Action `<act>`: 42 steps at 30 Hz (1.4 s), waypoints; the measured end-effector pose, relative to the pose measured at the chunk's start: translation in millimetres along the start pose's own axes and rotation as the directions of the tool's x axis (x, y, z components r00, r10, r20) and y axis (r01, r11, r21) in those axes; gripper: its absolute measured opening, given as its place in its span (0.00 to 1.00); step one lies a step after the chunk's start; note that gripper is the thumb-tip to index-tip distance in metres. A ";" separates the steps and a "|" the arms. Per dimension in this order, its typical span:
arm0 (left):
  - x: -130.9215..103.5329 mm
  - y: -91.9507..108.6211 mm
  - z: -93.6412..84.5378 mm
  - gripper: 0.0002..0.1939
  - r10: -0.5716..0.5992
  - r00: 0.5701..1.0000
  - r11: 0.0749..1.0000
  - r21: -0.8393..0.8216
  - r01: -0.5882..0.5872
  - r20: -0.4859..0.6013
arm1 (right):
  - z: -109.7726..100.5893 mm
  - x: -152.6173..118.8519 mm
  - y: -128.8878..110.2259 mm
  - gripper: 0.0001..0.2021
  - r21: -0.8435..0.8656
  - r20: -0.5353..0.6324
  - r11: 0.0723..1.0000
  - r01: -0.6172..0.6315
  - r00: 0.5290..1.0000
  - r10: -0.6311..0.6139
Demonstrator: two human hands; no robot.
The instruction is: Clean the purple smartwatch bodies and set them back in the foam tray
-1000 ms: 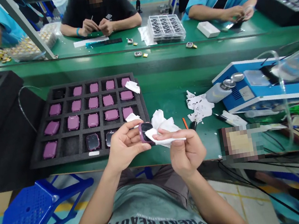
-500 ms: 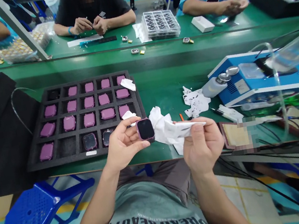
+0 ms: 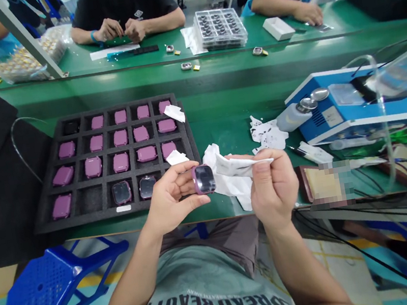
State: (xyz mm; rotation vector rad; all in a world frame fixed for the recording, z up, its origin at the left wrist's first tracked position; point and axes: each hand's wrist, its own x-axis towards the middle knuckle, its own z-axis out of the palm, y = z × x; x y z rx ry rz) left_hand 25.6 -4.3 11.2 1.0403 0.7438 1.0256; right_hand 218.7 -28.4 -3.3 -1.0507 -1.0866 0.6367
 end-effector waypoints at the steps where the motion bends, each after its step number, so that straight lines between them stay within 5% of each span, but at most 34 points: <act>1: 0.2 0.1 -0.1 0.34 0.004 1.000 1.000 -0.003 -0.004 0.003 | -0.5 0.5 -0.8 0.06 -0.033 0.016 0.999 0.031 0.999 -0.031; 5: 1.0 -0.8 -1.4 0.33 0.011 1.000 1.000 0.015 -0.011 0.010 | -4.3 5.3 -3.3 0.04 -0.087 0.176 0.977 0.196 0.968 -0.179; 12: 1.1 -0.6 -2.0 0.33 -0.004 1.000 1.000 0.025 0.004 0.014 | -12.8 19.7 -7.8 0.07 -0.110 0.479 0.877 0.468 0.798 -0.366; 16: 0.5 0.2 -2.3 0.33 -0.010 1.000 1.000 -0.007 0.010 -0.008 | -13.3 18.0 -6.5 0.08 -0.094 0.546 0.835 0.542 0.730 -0.412; 28: -0.7 -4.1 -3.1 0.34 0.042 0.995 0.999 0.019 -0.040 -0.089 | -3.3 -12.7 2.7 0.08 0.006 0.394 0.924 0.381 0.849 -0.353; 36: 2.2 -2.2 -3.6 0.34 0.105 0.991 0.994 0.004 -0.105 -0.083 | -8.6 -31.8 8.6 0.07 0.010 0.416 0.931 0.366 0.845 -0.337; 42: 2.7 -2.8 -5.1 0.30 0.163 0.984 0.986 -0.010 -0.164 -0.069 | -18.4 -35.0 7.4 0.06 -0.144 0.339 0.988 0.051 0.941 0.001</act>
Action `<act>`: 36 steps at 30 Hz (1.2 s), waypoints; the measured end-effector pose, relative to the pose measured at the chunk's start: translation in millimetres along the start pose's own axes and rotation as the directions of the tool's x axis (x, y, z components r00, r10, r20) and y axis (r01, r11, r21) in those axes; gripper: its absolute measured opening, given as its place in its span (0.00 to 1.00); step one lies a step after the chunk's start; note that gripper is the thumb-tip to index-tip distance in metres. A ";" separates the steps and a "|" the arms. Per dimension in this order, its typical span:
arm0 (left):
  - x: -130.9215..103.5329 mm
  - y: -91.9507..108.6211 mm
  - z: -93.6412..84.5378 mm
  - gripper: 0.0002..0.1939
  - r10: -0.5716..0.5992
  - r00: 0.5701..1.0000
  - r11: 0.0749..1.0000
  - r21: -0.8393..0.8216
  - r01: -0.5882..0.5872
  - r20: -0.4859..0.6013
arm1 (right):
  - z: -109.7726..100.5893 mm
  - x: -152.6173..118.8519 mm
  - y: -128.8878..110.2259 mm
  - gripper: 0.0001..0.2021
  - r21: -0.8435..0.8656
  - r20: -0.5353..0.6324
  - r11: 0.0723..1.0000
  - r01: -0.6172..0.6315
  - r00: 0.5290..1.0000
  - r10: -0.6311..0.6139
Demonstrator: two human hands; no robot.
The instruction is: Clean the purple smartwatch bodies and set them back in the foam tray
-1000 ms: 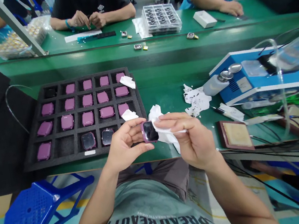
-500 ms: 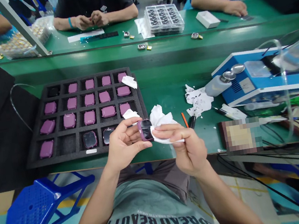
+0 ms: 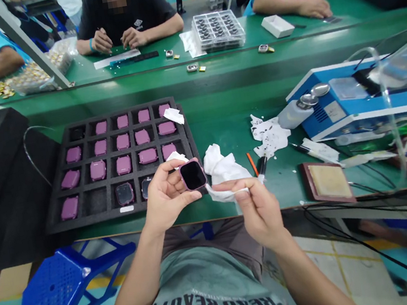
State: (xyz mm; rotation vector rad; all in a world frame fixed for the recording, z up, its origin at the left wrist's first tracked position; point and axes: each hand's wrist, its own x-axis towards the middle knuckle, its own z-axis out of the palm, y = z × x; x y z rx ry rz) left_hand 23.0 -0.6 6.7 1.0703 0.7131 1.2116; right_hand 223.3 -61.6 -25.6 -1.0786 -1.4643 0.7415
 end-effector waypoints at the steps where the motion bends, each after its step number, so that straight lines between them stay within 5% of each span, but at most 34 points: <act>1: -0.1 -0.2 -0.1 0.30 0.007 1.000 1.000 -0.006 -0.007 0.006 | -2.0 0.9 -0.5 0.06 0.003 -0.034 0.997 -0.072 0.997 0.073; 5: -0.6 0.1 -0.1 0.30 0.012 1.000 1.000 -0.006 -0.012 0.021 | -6.2 8.7 -0.2 0.11 0.168 -0.150 0.953 -0.251 0.949 0.276; 11: -0.8 1.0 0.2 0.30 -0.005 0.999 0.999 0.042 0.003 0.033 | 1.9 25.3 -0.7 0.12 0.336 -0.243 0.918 -0.212 0.922 0.302; 17: -1.6 -0.2 -0.4 0.32 -0.030 0.999 0.995 0.093 0.027 0.032 | 12.0 41.4 -18.4 0.10 0.223 -0.386 0.968 -0.111 0.902 0.192; 21: -1.8 0.9 0.2 0.32 -0.029 0.999 0.995 0.095 0.026 0.034 | 20.4 48.7 -30.3 0.08 -0.020 -0.507 1.000 0.020 0.862 -0.027; 24: -1.5 1.3 1.6 0.31 -0.018 0.999 0.995 0.103 0.015 0.033 | 27.2 48.9 -31.7 0.06 -0.174 -0.480 0.975 0.137 0.853 -0.206; 30: -1.5 -1.9 3.2 0.31 0.014 0.999 0.996 0.090 -0.018 0.049 | 32.0 44.4 -27.9 0.10 -0.386 -0.381 0.895 0.224 0.845 -0.376; 33: -1.7 -3.2 3.5 0.32 0.006 0.999 0.995 0.100 -0.010 0.039 | 33.0 44.4 -29.1 0.11 -0.429 -0.412 0.877 0.218 0.817 -0.404; 36: -1.9 -4.2 3.8 0.33 0.014 0.999 0.996 0.086 -0.018 0.042 | 36.6 42.2 -30.8 0.11 -0.376 -0.412 0.908 0.183 0.845 -0.341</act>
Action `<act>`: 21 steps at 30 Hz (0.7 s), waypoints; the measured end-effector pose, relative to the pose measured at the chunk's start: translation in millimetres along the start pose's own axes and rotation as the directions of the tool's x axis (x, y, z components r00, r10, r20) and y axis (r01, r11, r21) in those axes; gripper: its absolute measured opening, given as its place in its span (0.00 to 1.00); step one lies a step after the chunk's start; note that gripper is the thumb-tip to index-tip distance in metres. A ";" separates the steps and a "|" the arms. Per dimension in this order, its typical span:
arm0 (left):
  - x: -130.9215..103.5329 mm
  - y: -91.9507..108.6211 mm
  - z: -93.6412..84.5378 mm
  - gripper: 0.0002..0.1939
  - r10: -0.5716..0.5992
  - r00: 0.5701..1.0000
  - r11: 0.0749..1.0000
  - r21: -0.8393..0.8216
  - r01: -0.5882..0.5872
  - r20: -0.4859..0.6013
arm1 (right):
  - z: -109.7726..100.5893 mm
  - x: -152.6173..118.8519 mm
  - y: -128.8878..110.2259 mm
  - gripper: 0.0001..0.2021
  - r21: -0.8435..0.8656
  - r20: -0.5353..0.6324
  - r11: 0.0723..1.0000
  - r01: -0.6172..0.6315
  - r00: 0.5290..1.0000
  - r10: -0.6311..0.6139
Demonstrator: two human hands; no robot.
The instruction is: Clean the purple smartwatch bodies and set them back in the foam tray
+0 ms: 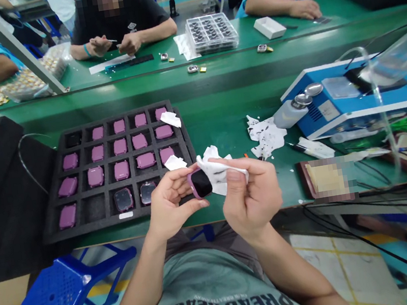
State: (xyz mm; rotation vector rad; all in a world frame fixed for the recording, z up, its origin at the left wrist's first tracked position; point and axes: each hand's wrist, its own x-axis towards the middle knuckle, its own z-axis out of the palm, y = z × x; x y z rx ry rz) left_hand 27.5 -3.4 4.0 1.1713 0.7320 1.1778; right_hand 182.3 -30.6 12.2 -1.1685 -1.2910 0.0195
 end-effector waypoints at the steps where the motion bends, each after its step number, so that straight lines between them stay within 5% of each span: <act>1: -0.2 -0.4 0.0 0.33 0.000 1.000 1.000 -0.007 0.000 0.003 | 0.7 -2.1 -1.2 0.11 0.023 0.018 0.999 -0.032 0.999 0.032; 14: -1.5 -0.3 0.3 0.33 -0.070 0.996 0.998 -0.005 0.070 0.055 | 8.3 -10.1 6.6 0.05 0.354 0.234 0.872 -0.337 0.935 0.266; 21: 1.0 6.1 -1.2 0.32 -0.095 0.994 0.995 0.020 0.094 0.057 | 8.4 -5.2 11.7 0.09 0.560 0.425 0.657 -0.505 0.856 0.296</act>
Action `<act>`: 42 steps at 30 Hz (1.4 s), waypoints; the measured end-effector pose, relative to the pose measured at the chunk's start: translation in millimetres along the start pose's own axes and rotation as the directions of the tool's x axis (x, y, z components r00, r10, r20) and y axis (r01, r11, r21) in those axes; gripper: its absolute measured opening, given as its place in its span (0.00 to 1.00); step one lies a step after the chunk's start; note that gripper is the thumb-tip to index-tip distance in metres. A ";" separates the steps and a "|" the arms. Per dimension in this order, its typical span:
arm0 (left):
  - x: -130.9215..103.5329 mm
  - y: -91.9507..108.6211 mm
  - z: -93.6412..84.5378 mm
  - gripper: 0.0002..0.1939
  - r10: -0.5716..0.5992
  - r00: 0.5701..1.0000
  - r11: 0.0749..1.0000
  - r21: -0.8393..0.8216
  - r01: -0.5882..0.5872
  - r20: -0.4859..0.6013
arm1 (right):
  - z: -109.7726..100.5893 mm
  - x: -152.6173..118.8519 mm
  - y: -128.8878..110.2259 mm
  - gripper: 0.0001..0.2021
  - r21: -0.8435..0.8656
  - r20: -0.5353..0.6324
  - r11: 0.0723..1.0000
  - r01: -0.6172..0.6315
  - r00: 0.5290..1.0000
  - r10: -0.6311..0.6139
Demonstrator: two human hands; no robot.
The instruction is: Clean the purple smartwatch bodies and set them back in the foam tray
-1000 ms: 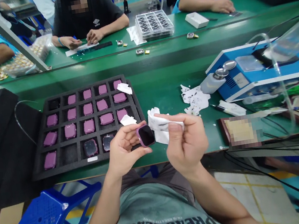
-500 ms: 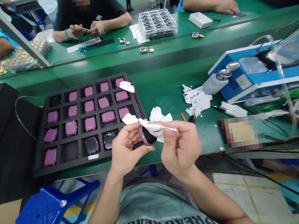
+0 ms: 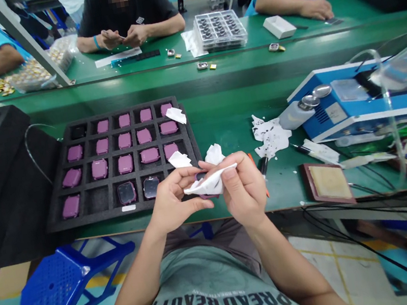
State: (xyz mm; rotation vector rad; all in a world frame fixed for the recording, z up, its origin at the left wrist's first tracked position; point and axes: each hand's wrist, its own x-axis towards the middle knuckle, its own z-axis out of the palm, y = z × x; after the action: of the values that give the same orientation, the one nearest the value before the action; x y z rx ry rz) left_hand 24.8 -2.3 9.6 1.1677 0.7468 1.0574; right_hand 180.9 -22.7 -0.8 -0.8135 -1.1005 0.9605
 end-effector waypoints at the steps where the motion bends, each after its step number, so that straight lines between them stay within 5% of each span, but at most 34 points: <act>1: 0.1 0.3 -0.1 0.32 -0.004 1.000 1.000 -0.018 0.004 0.000 | 0.2 1.2 0.3 0.09 0.026 0.011 0.999 -0.026 1.000 0.026; 7: -1.0 -2.6 -0.9 0.32 -0.036 0.999 0.997 -0.072 0.037 0.020 | 4.0 12.4 -1.6 0.10 0.184 0.076 0.983 0.024 0.996 -0.039; 13: -0.9 -4.6 -2.6 0.33 -0.010 1.000 0.998 -0.061 0.011 0.017 | -4.8 16.3 0.5 0.14 0.141 0.019 0.990 0.002 1.000 -0.005; 19: -1.6 -6.2 -3.7 0.32 0.077 0.997 0.996 -0.052 -0.077 0.014 | -43.9 7.5 17.9 0.13 0.083 -0.176 0.996 -0.027 0.983 0.042; 24: -1.8 -5.9 -4.3 0.31 0.082 0.997 0.996 -0.049 -0.081 0.012 | -87.8 7.8 26.7 0.15 -0.004 -0.423 0.990 -0.143 0.897 0.128; 28: 1.1 -3.5 -4.8 0.31 0.099 0.991 0.991 -0.083 -0.107 -0.091 | -106.5 29.4 15.2 0.16 -0.137 -0.492 0.986 -0.098 0.870 0.018; 33: 4.9 -1.7 -5.6 0.30 0.137 0.959 0.975 -0.140 -0.176 -0.248 | -105.4 85.3 1.9 0.15 -0.182 -0.461 0.981 0.061 0.876 -0.140; 37: 4.8 -3.2 -7.1 0.29 0.228 0.908 0.955 -0.102 -0.279 -0.351 | -105.8 123.8 30.4 0.17 -0.222 -0.396 0.974 -0.055 0.918 -0.038; 42: 4.0 -4.0 -8.1 0.23 0.377 0.826 0.914 0.027 -0.404 -0.419 | -98.0 114.8 60.3 0.16 -0.511 -0.386 0.847 -0.145 0.919 -0.075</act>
State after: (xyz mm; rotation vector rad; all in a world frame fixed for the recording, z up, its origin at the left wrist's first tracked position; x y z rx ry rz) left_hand 20.0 4.1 3.8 1.0744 0.8116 1.7040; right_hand 280.4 99.4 -41.0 -1.4218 -1.0020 0.4749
